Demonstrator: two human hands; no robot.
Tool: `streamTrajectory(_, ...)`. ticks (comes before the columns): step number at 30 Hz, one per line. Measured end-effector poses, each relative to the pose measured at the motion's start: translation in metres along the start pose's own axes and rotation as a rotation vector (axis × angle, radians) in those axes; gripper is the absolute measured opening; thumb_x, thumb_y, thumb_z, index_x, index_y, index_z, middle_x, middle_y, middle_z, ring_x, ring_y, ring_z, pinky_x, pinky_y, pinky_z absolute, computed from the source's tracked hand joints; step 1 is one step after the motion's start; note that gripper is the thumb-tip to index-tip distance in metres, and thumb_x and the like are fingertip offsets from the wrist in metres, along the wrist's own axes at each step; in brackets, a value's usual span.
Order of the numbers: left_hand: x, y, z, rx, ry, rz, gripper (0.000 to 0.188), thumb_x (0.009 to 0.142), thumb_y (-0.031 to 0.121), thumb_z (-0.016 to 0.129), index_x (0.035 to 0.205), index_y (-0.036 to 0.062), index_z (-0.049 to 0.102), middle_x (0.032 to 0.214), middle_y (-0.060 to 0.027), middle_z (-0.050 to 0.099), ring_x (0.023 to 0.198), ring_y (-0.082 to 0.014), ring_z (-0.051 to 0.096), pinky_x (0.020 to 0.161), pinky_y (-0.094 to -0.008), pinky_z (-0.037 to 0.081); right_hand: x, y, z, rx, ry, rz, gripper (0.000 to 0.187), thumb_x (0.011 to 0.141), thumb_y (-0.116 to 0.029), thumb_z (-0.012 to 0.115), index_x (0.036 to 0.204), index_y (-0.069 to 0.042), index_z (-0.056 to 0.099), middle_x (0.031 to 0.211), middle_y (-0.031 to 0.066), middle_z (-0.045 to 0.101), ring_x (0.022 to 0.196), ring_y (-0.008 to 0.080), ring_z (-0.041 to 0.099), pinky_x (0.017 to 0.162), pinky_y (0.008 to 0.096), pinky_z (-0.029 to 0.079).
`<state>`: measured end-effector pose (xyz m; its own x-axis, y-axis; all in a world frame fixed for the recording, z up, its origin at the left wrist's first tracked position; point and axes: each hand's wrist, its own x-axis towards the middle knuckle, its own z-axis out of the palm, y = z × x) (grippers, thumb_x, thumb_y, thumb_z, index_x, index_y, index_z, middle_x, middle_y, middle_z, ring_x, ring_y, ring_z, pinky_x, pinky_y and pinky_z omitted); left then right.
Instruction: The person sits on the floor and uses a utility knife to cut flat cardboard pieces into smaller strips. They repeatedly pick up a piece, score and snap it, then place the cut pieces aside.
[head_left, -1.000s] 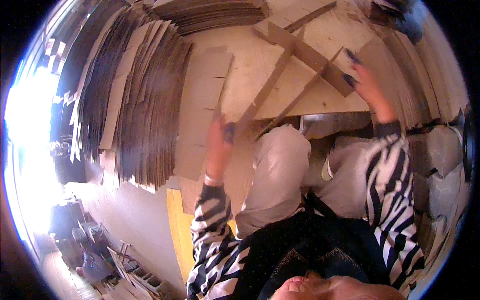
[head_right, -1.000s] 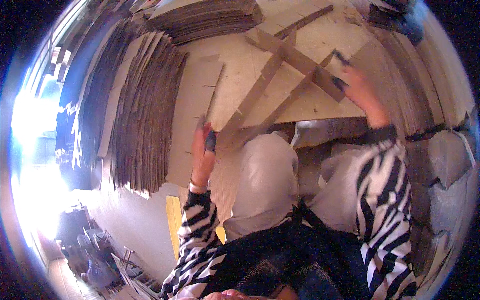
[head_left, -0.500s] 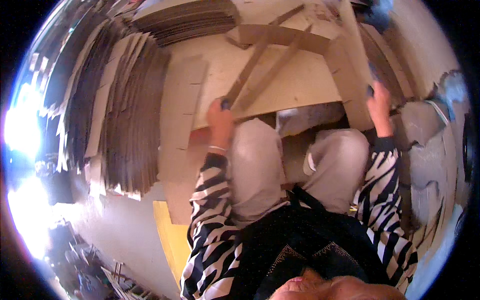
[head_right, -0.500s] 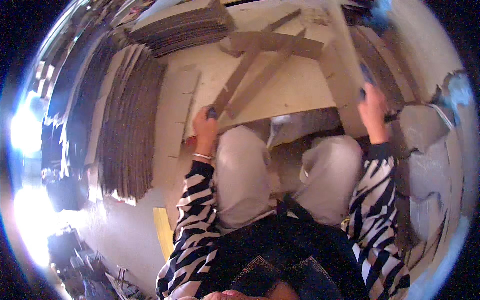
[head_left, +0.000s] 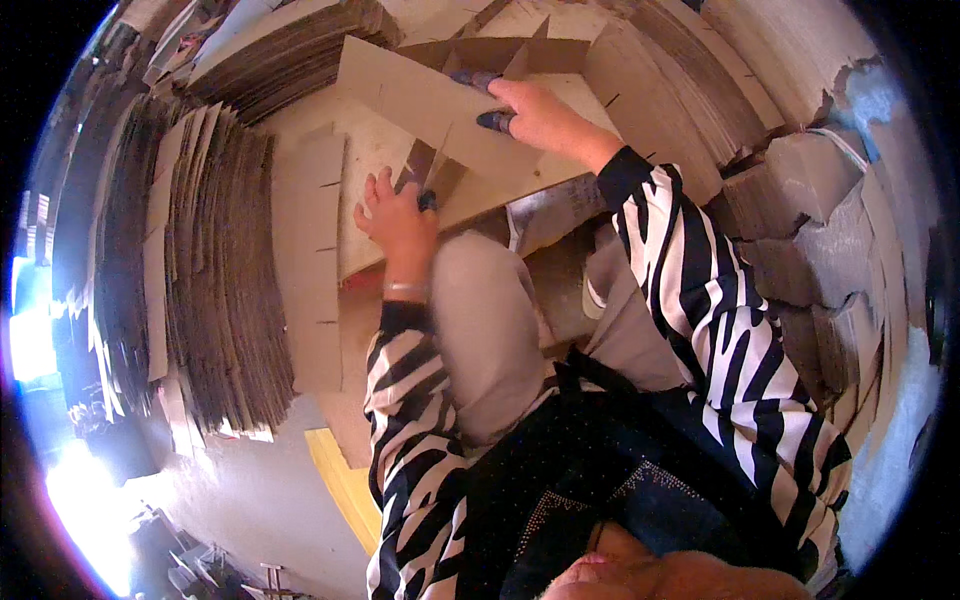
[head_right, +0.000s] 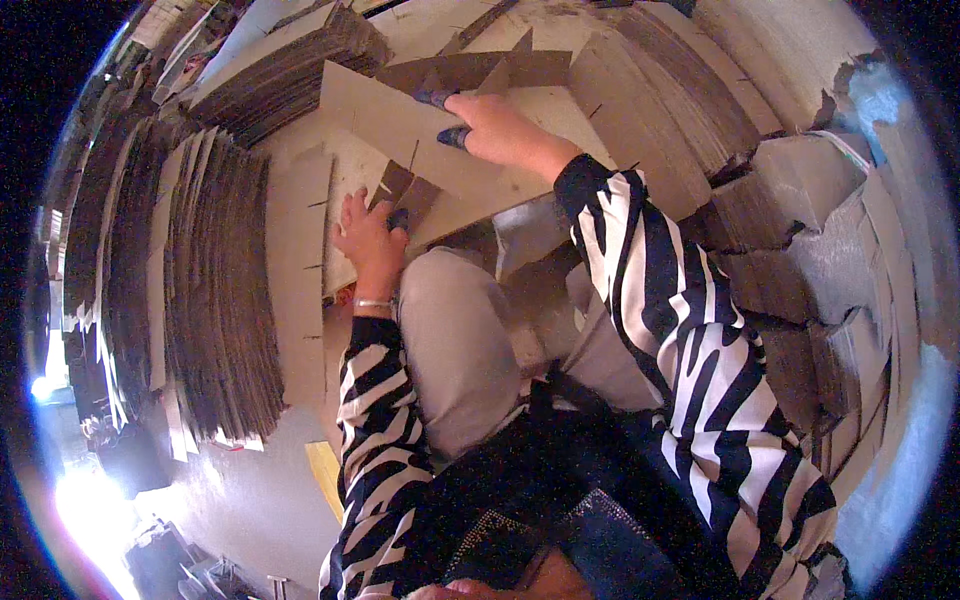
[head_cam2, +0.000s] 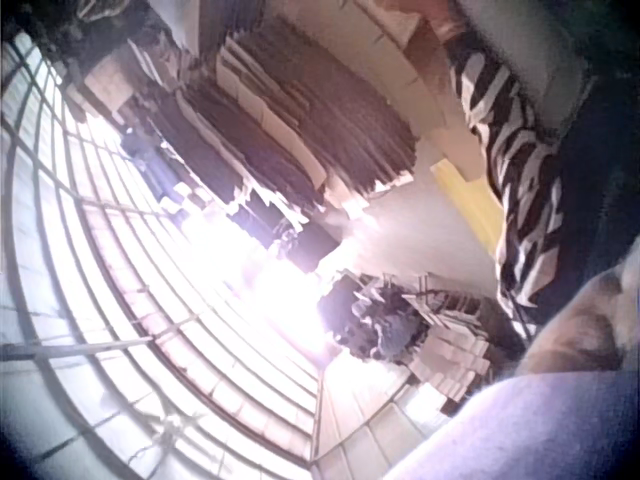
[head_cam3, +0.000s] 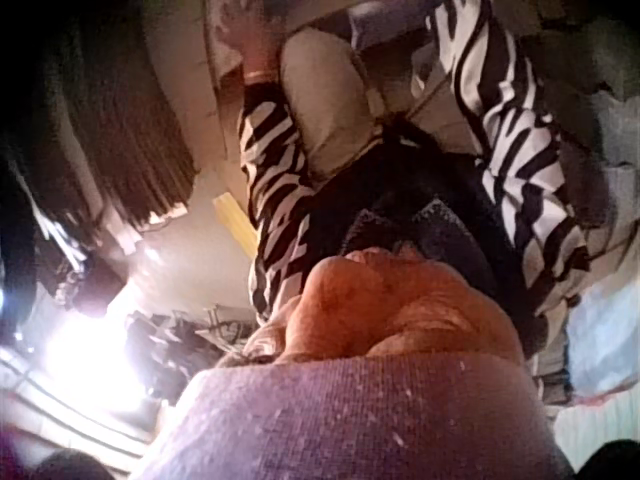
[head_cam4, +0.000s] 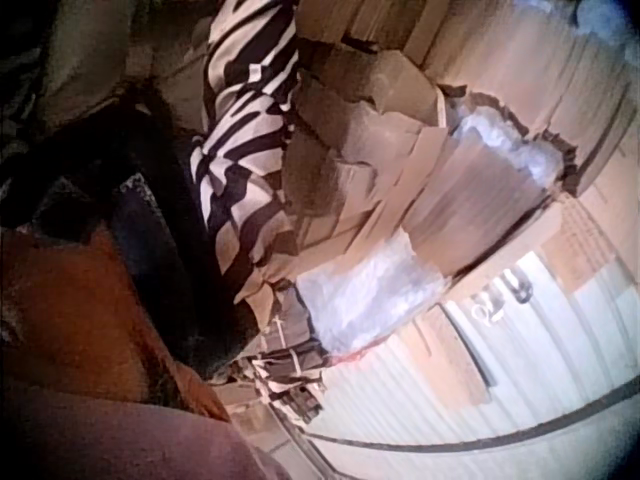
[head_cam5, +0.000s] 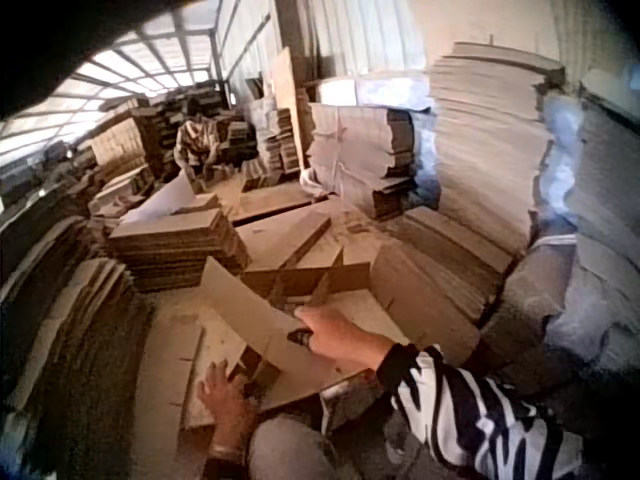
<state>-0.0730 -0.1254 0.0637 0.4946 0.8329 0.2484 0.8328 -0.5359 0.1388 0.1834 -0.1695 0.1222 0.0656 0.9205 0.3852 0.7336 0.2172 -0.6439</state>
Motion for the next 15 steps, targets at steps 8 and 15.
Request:
streamTrajectory(8,-0.055,-0.021,-0.047,-0.059,-0.157,-0.13,0.032,0.069,0.013,0.068,0.101,0.013,0.068,0.148,-0.0174,0.033,0.138,-0.0392,0.025,0.106,-0.0623,0.024,-0.026,-0.007,-0.028,0.235,-0.146,0.281,0.034,0.087,-0.024,0.065,0.111,-0.002,0.054,0.102,0.0225,0.064,0.094,0.0416,0.06,0.077,0.0404,0.048)
streamTrajectory(15,-0.041,-0.046,0.001,-0.442,0.168,0.032,0.047,0.07,0.015,0.066,0.112,-0.0049,0.058,0.147,-0.0194,0.033,0.136,-0.0404,0.028,0.106,-0.0608,0.025,-0.026,-0.022,0.012,0.058,-0.214,0.076,0.033,0.083,-0.018,0.063,0.111,-0.003,0.056,0.098,0.0236,0.063,0.092,0.0431,0.059,0.076,0.0482,0.047)
